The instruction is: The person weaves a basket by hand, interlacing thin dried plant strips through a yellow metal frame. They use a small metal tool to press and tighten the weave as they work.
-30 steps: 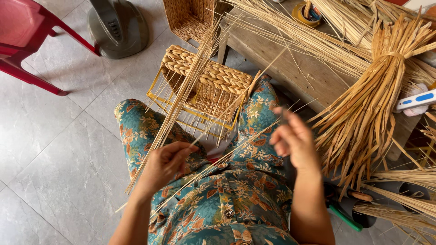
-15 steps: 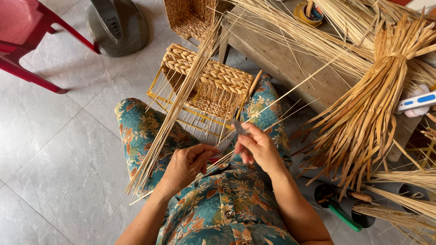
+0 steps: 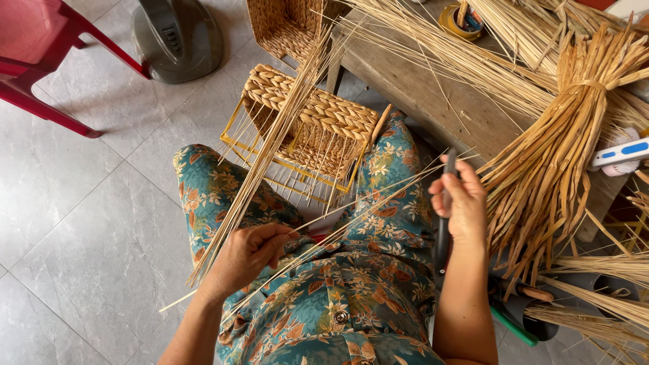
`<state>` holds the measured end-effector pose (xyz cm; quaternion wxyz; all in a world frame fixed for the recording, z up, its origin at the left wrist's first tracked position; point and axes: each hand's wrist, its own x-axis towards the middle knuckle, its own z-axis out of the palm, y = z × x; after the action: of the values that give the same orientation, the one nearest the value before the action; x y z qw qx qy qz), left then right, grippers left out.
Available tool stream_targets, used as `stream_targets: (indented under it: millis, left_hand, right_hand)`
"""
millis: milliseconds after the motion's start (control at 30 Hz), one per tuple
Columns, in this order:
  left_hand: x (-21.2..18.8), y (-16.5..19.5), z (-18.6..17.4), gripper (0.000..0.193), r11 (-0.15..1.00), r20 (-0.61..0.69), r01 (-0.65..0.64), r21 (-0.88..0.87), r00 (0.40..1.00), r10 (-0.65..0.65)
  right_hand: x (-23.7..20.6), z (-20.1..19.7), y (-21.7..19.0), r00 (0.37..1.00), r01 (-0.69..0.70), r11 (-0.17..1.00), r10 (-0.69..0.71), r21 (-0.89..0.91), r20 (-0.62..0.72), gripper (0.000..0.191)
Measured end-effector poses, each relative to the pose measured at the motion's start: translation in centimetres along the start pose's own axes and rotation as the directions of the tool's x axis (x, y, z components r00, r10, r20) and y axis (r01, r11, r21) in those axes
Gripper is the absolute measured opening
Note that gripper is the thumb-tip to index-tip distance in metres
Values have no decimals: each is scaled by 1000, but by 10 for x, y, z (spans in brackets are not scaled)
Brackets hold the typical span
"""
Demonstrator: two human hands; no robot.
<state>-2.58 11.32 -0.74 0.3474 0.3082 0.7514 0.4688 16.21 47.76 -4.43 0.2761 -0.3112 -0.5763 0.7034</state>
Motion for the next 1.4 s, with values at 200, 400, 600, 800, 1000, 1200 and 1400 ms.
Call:
stream_targets:
  millis: [200, 400, 600, 800, 1000, 1200, 1400]
  left_hand:
    - [-7, 1, -13, 24, 991, -82, 111, 73, 991, -105]
    - [4, 16, 4, 25, 997, -96, 71, -3, 993, -71]
    - [19, 34, 28, 24, 999, -44, -32, -2, 999, 32]
    - [17, 36, 28, 23, 1000, -54, -8, -26, 999, 7]
    - [13, 25, 18, 22, 999, -49, -8, 40, 999, 10]
    - [7, 8, 11, 23, 996, -1, -48, 78, 999, 48]
    - [1, -12, -3, 23, 999, 34, 41, 36, 999, -42]
  right_hand:
    - [-4, -27, -20, 974, 105, 994, -98, 21, -204, 28]
    - [-30, 24, -32, 987, -54, 997, 62, -56, 147, 43]
    - [-63, 102, -12, 713, -185, 970, 243, -159, 658, 52]
    - [-60, 115, 4, 724, -229, 970, 228, -85, 650, 32]
    - [-35, 90, 1, 865, -197, 980, 188, -28, 465, 34]
    - [-6, 36, 0, 958, -123, 990, 101, 67, 267, 34]
    - [12, -15, 5, 995, -40, 987, 26, 154, 95, 32]
